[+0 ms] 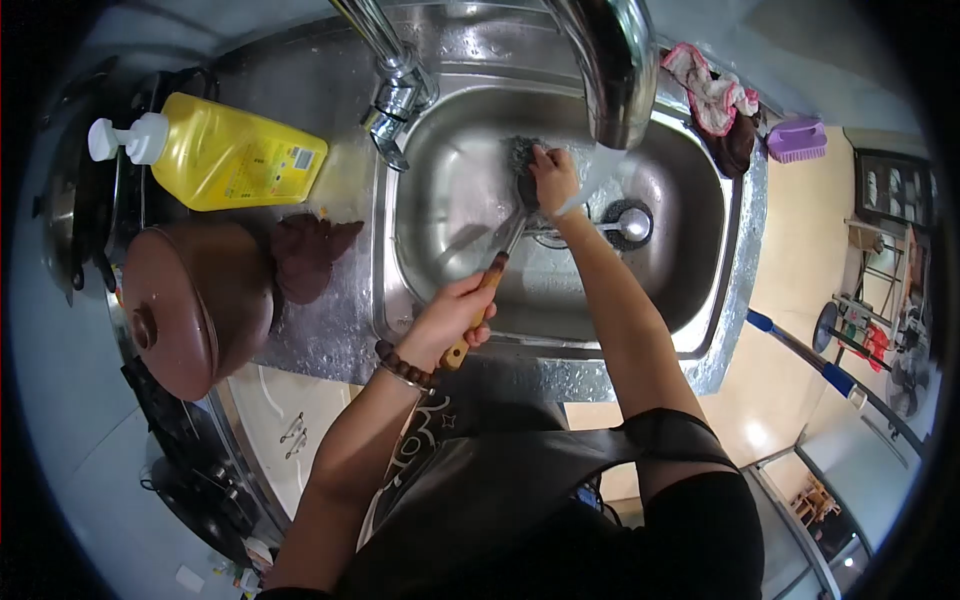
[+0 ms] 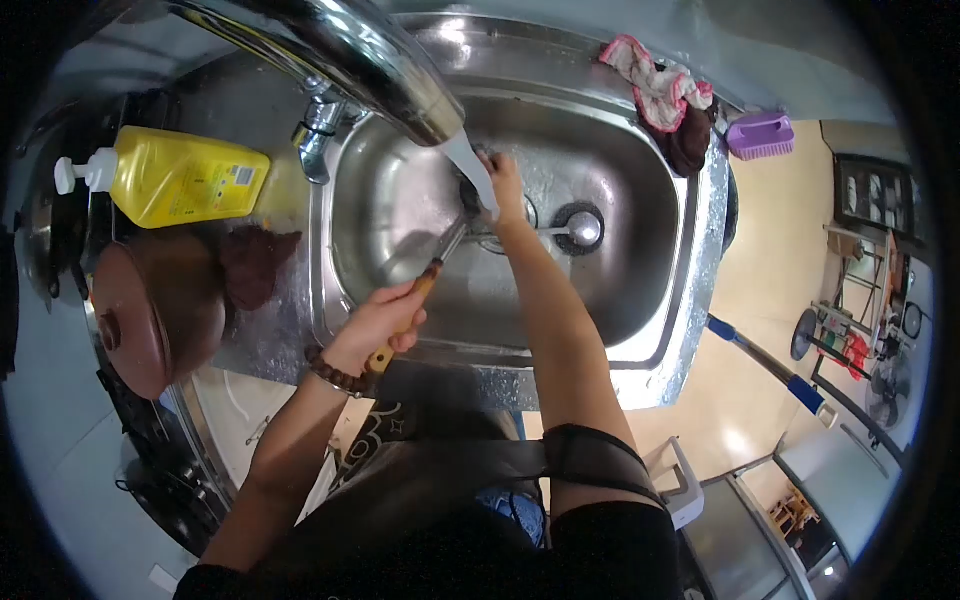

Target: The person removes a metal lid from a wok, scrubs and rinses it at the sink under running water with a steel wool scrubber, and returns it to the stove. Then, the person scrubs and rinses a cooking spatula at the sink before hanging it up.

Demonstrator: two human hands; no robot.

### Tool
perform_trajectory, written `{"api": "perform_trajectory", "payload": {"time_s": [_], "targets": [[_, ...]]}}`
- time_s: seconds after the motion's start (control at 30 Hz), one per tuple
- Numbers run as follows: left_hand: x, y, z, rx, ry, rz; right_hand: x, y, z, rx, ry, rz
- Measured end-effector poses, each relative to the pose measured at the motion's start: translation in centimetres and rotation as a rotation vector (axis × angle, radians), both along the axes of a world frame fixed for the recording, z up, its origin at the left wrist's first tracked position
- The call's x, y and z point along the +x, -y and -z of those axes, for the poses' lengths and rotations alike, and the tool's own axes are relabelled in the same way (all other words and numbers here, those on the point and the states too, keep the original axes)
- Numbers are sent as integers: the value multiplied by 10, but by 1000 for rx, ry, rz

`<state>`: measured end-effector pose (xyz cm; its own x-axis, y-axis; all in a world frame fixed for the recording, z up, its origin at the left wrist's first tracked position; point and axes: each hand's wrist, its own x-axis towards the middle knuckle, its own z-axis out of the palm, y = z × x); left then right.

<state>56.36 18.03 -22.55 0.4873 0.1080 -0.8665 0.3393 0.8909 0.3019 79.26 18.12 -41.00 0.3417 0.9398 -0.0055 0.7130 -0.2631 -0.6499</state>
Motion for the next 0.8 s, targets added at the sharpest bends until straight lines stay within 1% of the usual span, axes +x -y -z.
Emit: {"api": "perform_trajectory", "payload": {"time_s": [0.07,0.1,0.13,0.2,0.23,0.27,0.33,0.37,0.4,0.47,0.5,0.53,0.6,0.67,0.73,0.77,0.8], "targets": [[4,-4,1,35,-7,-13,-17,10,-2,53,-29,99],[2,-6,0,28,-18,13,-22,21,-2,214,161,-88],[2,-2,-2,30,-15,12,-11,20,0,217,164,-88],[1,5,-6,43,48,0,24,14,8,-121,232,-58],[1,6,-7,56,35,13,37,5,5,-75,55,173],[0,5,-6,55,26,20,30,7,6,-77,46,180],[-1,5,-5,-4,0,-7,8,16,5,178,260,-92],[-1,5,-5,-6,-2,-7,-17,27,5,177,-221,19],[-1,5,-5,2,3,-5,-15,27,3,176,-223,21],[0,8,-4,6,4,3,-7,27,-11,175,55,-150],[4,7,-3,46,-9,-7,2,17,-9,276,10,-109],[6,9,-3,77,-23,-17,3,9,-6,268,9,-101],[4,9,-4,62,-36,9,-6,-9,-4,-159,387,-230],[7,4,-4,73,-40,30,-30,12,-8,134,205,-201],[1,10,-7,90,-41,39,-14,16,-11,208,396,-316],[1,10,-7,104,-42,30,-8,6,-22,212,395,-307],[2,10,-8,107,-42,39,1,-6,-34,73,198,-136]]}}
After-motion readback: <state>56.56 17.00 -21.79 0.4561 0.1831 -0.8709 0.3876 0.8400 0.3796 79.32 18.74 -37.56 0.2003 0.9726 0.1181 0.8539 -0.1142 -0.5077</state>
